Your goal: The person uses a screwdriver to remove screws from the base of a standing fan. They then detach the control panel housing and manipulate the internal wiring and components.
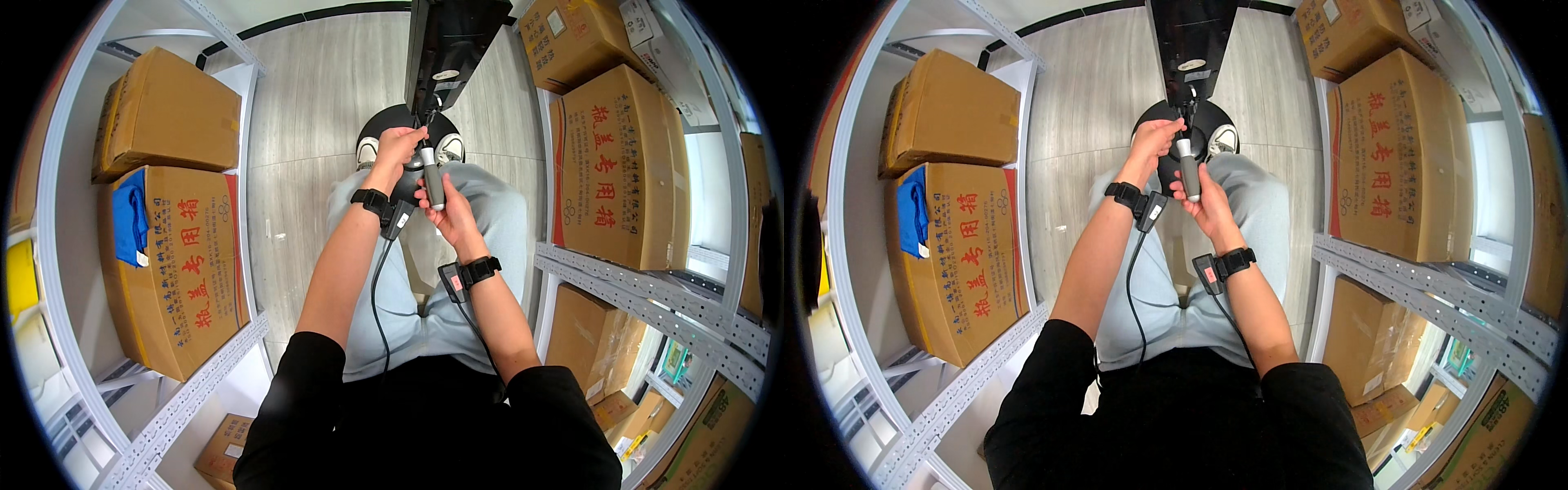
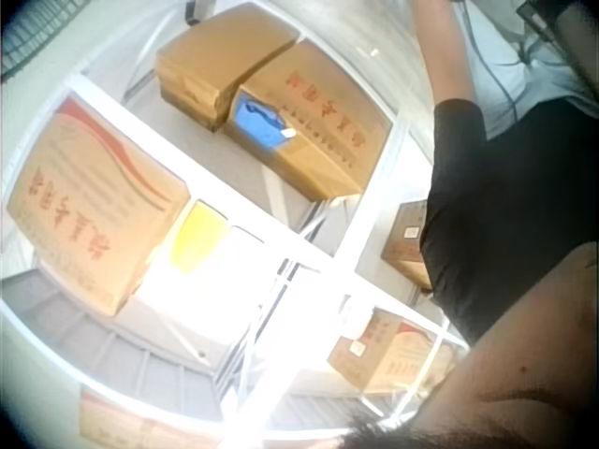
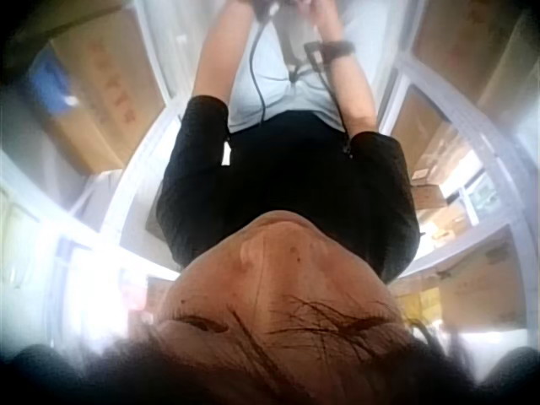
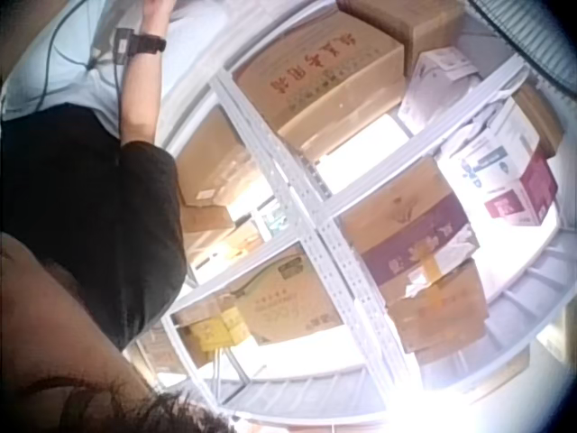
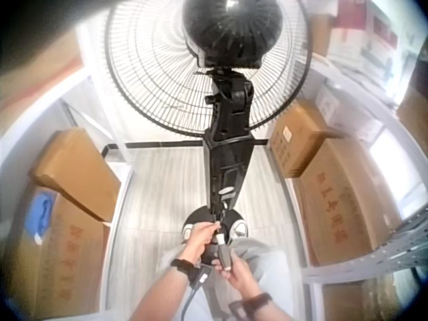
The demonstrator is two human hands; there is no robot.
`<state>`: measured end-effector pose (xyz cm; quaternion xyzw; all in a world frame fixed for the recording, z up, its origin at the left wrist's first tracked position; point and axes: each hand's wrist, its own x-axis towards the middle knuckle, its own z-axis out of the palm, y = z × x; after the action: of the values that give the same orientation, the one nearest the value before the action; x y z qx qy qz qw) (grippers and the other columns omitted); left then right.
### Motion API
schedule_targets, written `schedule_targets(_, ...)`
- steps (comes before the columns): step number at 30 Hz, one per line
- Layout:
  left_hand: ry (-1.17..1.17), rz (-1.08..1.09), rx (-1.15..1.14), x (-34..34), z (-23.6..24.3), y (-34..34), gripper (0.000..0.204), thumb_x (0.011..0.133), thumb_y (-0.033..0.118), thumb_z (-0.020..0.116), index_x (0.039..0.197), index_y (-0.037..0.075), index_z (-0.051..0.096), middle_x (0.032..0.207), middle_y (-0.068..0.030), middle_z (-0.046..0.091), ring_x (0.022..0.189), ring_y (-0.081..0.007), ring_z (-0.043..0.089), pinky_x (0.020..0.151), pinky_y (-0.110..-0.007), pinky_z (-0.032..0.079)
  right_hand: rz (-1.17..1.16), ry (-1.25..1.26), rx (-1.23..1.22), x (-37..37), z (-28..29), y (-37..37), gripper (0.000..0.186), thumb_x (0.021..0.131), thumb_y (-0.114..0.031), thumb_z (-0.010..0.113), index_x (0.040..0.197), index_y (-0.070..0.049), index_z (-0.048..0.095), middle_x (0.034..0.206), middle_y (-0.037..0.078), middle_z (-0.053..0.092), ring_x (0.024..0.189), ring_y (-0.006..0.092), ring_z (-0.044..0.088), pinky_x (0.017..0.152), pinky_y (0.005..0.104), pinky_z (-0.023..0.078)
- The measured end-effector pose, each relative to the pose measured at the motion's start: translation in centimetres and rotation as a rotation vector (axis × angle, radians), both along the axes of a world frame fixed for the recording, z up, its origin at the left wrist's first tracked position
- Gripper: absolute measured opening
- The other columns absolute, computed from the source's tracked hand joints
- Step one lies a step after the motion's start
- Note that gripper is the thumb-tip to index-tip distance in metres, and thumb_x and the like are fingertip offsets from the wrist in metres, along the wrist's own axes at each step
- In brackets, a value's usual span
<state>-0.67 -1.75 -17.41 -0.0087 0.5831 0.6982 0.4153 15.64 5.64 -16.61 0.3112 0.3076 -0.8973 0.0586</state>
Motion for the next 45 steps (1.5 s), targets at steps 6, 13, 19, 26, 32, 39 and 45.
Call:
schedule_targets(6, -0.033, -0.027, -0.032, 0.2, 0.5, 0.5, 0.02, 0.086, 0.024, 0.066, 0.089, 0.004, 0.067, 0.057, 0.0101, 0.038, 0.045, -0.0003, 0.028, 0.039, -0.019, 0.017, -0.203, -0.068, 0.596, -0.5, -1.4, -1.4, 0.029, 0.094, -0.037, 0.054, 0.101, -0.009, 0.054, 0.083, 0.002, 0.059, 0.069, 0.0076, 0.056, 0.058, 0.0209, 0.046)
schedule_targets(13, -0.113, -0.014, 0.046, -0.1, -0.4, 0.1, 0.021, 0.086, 0.025, 0.067, 0.091, 0.005, 0.066, 0.057, 0.009, 0.039, 0.045, -0.0009, 0.028, 0.04, -0.019, 0.018, -0.041, -0.057, 0.049, -0.2, 1.0, -0.4, 0.028, 0.095, -0.034, 0.053, 0.104, -0.007, 0.052, 0.082, 0.002, 0.058, 0.071, 0.0084, 0.058, 0.057, 0.0189, 0.045)
schedule_targets(19, 0.09, 0.066, -0.138, 0.4, 1.0, 0.5, 0.024, 0.083, 0.024, 0.07, 0.071, 0.005, 0.06, 0.053, 0.0081, 0.041, 0.043, -0.0018, 0.029, 0.038, -0.022, 0.018, -0.166, -0.061, 0.378, -0.2, 0.3, -1.2, 0.026, 0.093, -0.03, 0.057, 0.105, -0.007, 0.05, 0.085, 0.003, 0.059, 0.071, 0.0099, 0.06, 0.055, 0.0192, 0.046)
schedule_targets(26, 0.026, 0.028, -0.038, 0.1, 0.1, 0.3, 0.025, 0.083, 0.026, 0.07, 0.072, 0.006, 0.058, 0.055, 0.0088, 0.038, 0.044, -0.0018, 0.028, 0.039, -0.021, 0.018, -0.157, -0.073, 0.241, -0.2, 0.5, -0.8, 0.036, 0.095, -0.039, 0.051, 0.105, -0.004, 0.055, 0.087, 0.004, 0.062, 0.072, 0.0112, 0.063, 0.053, 0.0187, 0.048)
schedule_targets(32, -0.098, -0.005, 0.036, -0.1, 0.2, 0.2, 0.023, 0.084, 0.024, 0.067, 0.075, 0.004, 0.059, 0.055, 0.0082, 0.038, 0.044, -0.0023, 0.03, 0.039, -0.022, 0.018, -0.117, -0.051, 0.167, -0.1, 0.2, -0.4, 0.045, 0.098, -0.043, 0.041, 0.105, -0.002, 0.058, 0.093, 0.007, 0.066, 0.076, 0.0112, 0.064, 0.057, 0.0185, 0.051)
schedule_targets(39, 0.054, -0.006, -0.117, 0.1, 0.2, 0.2, 0.022, 0.083, 0.025, 0.069, 0.078, 0.006, 0.059, 0.056, 0.0086, 0.038, 0.045, -0.0018, 0.03, 0.039, -0.021, 0.019, -0.108, -0.061, 0.188, -0.3, 1.1, -0.9, 0.041, 0.098, -0.041, 0.042, 0.107, -0.004, 0.057, 0.094, 0.008, 0.066, 0.078, 0.0112, 0.064, 0.06, 0.0198, 0.052)
schedule_targets(45, -0.058, -0.055, -0.022, 0.0, 0.7, 0.0, 0.023, 0.082, 0.025, 0.07, 0.077, 0.007, 0.059, 0.058, 0.008, 0.041, 0.048, -0.0015, 0.032, 0.041, -0.02, 0.02, -0.124, 0.046, 0.096, -0.1, 1.1, -0.2, 0.034, 0.098, -0.037, 0.043, 0.117, -0.009, 0.048, 0.094, 0.009, 0.065, 0.078, 0.0142, 0.065, 0.061, 0.0229, 0.053)
